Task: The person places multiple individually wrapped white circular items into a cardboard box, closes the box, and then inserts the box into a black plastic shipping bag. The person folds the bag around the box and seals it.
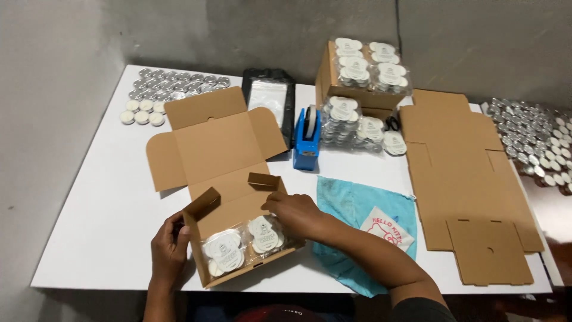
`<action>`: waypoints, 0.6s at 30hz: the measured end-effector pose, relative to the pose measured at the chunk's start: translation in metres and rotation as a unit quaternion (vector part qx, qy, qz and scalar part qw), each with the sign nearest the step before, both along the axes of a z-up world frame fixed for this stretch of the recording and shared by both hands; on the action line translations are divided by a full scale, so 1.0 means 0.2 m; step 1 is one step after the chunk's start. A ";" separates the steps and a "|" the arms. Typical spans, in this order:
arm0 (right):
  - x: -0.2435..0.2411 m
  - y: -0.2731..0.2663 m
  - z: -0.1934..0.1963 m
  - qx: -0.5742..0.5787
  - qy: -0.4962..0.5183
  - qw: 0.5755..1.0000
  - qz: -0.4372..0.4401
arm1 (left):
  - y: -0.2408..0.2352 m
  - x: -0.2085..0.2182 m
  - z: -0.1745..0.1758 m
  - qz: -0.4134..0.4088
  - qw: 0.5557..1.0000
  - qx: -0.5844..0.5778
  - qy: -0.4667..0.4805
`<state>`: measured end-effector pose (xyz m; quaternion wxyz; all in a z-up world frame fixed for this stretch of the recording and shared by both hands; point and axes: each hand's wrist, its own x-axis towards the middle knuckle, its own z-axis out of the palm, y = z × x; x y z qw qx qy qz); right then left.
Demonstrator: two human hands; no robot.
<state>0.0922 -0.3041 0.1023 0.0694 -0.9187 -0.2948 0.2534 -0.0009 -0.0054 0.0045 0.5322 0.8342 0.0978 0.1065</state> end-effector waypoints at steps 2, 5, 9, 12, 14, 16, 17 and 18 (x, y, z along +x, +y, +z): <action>0.03 -0.09 -0.04 0.062 -0.027 0.997 -0.033 | 0.02 0.01 -0.06 -0.007 1.000 0.011 -0.004; 0.10 -0.24 -0.08 0.165 -0.097 0.978 -0.084 | 0.04 0.02 -0.14 -0.006 1.000 0.026 -0.005; 0.19 -0.44 0.07 0.263 -0.104 0.916 -0.283 | 0.01 0.00 -0.07 0.014 1.000 -0.003 0.013; 0.27 -0.65 0.11 0.329 -0.151 0.831 -0.421 | 0.01 0.01 -0.10 0.016 1.000 0.004 0.011; 0.33 -0.76 0.11 0.331 -0.171 0.808 -0.456 | -0.03 0.00 -0.03 0.020 1.000 0.000 0.002; 0.42 -0.87 0.08 0.333 -0.189 0.784 -0.488 | -0.02 0.00 -0.05 0.026 1.000 -0.004 -0.007; 0.47 -0.92 0.05 0.317 -0.194 0.779 -0.505 | 0.00 0.01 -0.10 0.023 1.000 0.005 -0.011; 0.52 -0.97 0.01 0.301 -0.198 0.773 -0.522 | 0.02 0.02 -0.15 0.021 1.000 0.015 -0.015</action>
